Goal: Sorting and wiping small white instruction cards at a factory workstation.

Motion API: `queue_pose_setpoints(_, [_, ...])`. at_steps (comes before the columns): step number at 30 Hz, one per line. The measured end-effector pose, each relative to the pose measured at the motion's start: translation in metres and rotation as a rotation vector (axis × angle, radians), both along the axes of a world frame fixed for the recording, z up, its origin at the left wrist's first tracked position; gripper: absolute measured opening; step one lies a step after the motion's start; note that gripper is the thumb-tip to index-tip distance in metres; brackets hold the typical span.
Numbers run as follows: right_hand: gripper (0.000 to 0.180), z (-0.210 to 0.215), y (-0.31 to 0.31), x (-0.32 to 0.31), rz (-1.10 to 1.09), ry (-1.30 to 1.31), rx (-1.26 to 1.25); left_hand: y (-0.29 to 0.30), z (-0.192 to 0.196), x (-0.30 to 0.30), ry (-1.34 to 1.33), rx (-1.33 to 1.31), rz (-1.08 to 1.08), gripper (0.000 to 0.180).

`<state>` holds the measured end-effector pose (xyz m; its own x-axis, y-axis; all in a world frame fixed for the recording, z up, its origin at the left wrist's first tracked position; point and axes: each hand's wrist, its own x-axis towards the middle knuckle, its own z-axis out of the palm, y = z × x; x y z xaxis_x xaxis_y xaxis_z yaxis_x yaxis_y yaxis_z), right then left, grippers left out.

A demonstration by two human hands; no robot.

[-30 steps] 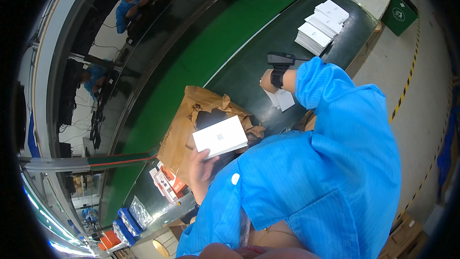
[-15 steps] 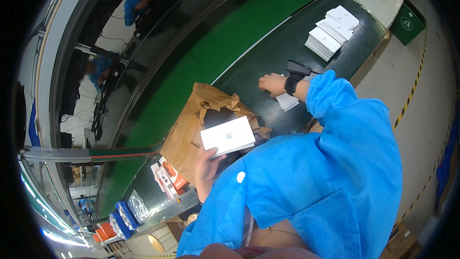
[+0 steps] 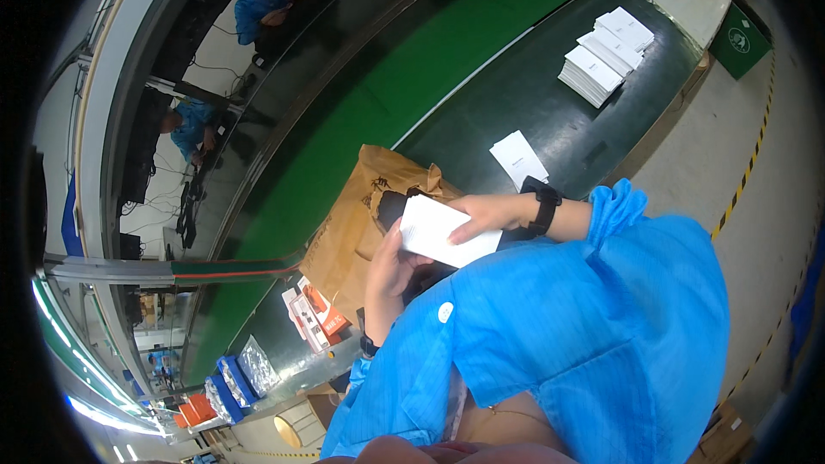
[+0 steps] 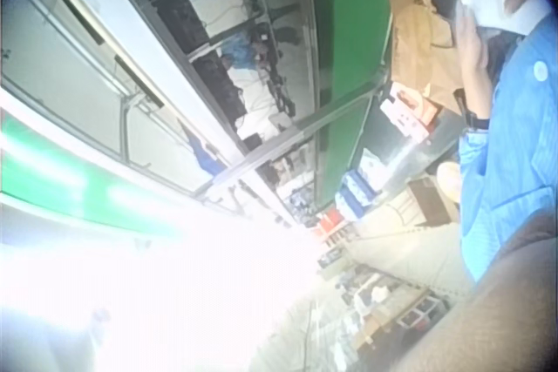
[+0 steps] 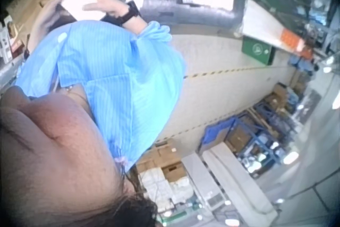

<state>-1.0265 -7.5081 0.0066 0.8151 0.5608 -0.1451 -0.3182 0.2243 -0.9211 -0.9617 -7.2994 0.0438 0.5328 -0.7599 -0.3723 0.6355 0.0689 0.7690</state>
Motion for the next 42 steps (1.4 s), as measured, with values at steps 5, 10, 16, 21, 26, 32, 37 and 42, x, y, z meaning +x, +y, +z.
queue_pose_setpoints(5, [0.055, -0.007, 0.007, -0.013, -0.157, 0.107, 0.128, -0.009, -0.009, -0.017, -0.197, 0.111, 0.114, 0.048])
queue_pose_setpoints(10, [0.052, -0.014, 0.012, -0.012, -0.278, 0.139, 0.286, -0.006, -0.007, -0.016, -0.355, 0.157, 0.307, 0.048])
queue_pose_setpoints(16, [0.049, -0.01, 0.014, -0.013, -0.297, 0.222, 0.371, -0.013, -0.004, -0.029, -0.284, 0.171, 0.095, 0.047])
queue_pose_setpoints(21, [0.048, -0.018, 0.016, -0.015, -0.311, 0.203, 0.395, -0.02, -0.002, -0.031, -0.33, 0.17, 0.163, 0.041])
queue_pose_setpoints(26, [0.047, -0.015, 0.017, -0.017, -0.361, 0.207, 0.393, -0.024, -0.008, -0.031, -0.314, 0.192, 0.263, 0.031])
queue_pose_setpoints(32, [0.043, -0.021, 0.016, -0.017, -0.33, 0.242, 0.458, -0.024, -0.008, -0.032, -0.242, 0.175, 0.371, 0.028])
queue_pose_setpoints(37, [0.044, -0.029, 0.015, -0.015, -0.281, 0.278, 0.542, -0.022, -0.014, -0.029, -0.18, 0.168, 0.378, 0.031])
queue_pose_setpoints(42, [0.047, -0.036, 0.015, -0.015, -0.254, 0.341, 0.629, -0.021, -0.016, -0.028, -0.152, 0.134, 0.372, 0.035])
